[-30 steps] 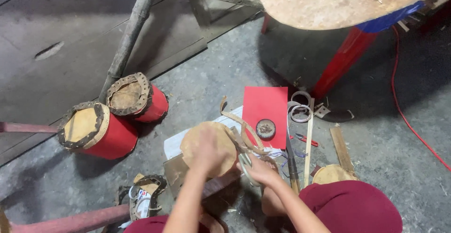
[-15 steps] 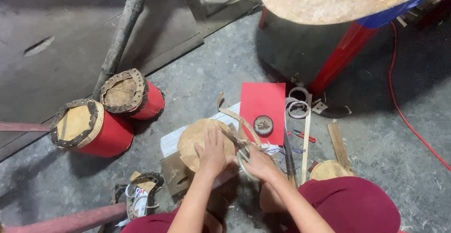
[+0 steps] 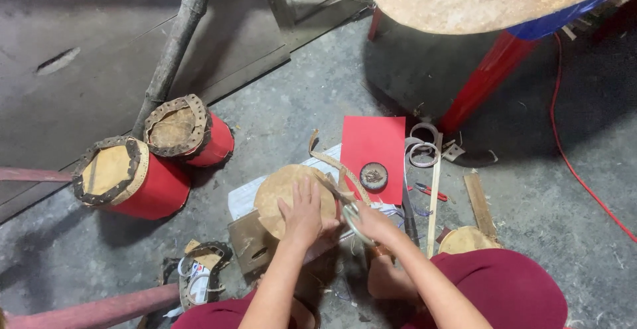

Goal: The person sits on the floor and uses shears to trim the excess skin around the edge of a drumhead. They rotate the drum and continue cutting along the perimeter.

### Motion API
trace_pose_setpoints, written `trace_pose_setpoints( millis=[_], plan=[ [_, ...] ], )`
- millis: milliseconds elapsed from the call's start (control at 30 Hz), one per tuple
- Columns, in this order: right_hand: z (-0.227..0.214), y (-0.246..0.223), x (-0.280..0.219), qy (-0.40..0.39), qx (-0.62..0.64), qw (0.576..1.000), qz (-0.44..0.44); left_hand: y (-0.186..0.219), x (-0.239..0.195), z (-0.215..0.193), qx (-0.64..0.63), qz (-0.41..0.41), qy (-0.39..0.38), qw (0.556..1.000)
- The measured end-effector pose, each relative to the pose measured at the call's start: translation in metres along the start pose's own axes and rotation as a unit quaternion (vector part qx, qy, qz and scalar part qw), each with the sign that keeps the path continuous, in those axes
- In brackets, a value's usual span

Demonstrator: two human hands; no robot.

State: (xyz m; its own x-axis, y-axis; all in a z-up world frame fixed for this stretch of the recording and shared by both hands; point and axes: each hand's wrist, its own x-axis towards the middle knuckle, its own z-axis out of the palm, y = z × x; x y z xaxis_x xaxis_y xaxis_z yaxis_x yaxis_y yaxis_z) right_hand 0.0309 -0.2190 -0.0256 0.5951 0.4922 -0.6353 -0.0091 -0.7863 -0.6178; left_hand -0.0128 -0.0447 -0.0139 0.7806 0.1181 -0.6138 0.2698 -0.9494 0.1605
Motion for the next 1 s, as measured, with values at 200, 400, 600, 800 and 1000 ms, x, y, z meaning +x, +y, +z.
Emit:
trace_pose_setpoints(
  millis=[200,400,600,800,1000],
  plan=[
    [-0.012,-0.035,-0.018,0.015,0.016,0.999,0.048,0.008,-0.004,-0.006,0.019,-0.001,-0.008,1.000],
    [-0.006,-0.028,-0.033,0.048,-0.087,0.989,0.109,0.013,-0.018,-0.014,0.012,-0.015,-0.020,1.000],
    [-0.007,-0.012,-0.041,0.039,-0.079,0.989,0.117,0.014,-0.020,-0.016,-0.014,-0.004,-0.023,1.000],
    [-0.013,0.016,-0.045,0.011,0.094,0.996,0.005,0.014,-0.023,-0.018,0.006,-0.007,-0.039,0.999],
    [-0.039,0.077,-0.055,0.006,0.173,0.985,-0.002,-0.001,0.007,0.001,0.015,0.002,-0.026,1.000]
  ],
)
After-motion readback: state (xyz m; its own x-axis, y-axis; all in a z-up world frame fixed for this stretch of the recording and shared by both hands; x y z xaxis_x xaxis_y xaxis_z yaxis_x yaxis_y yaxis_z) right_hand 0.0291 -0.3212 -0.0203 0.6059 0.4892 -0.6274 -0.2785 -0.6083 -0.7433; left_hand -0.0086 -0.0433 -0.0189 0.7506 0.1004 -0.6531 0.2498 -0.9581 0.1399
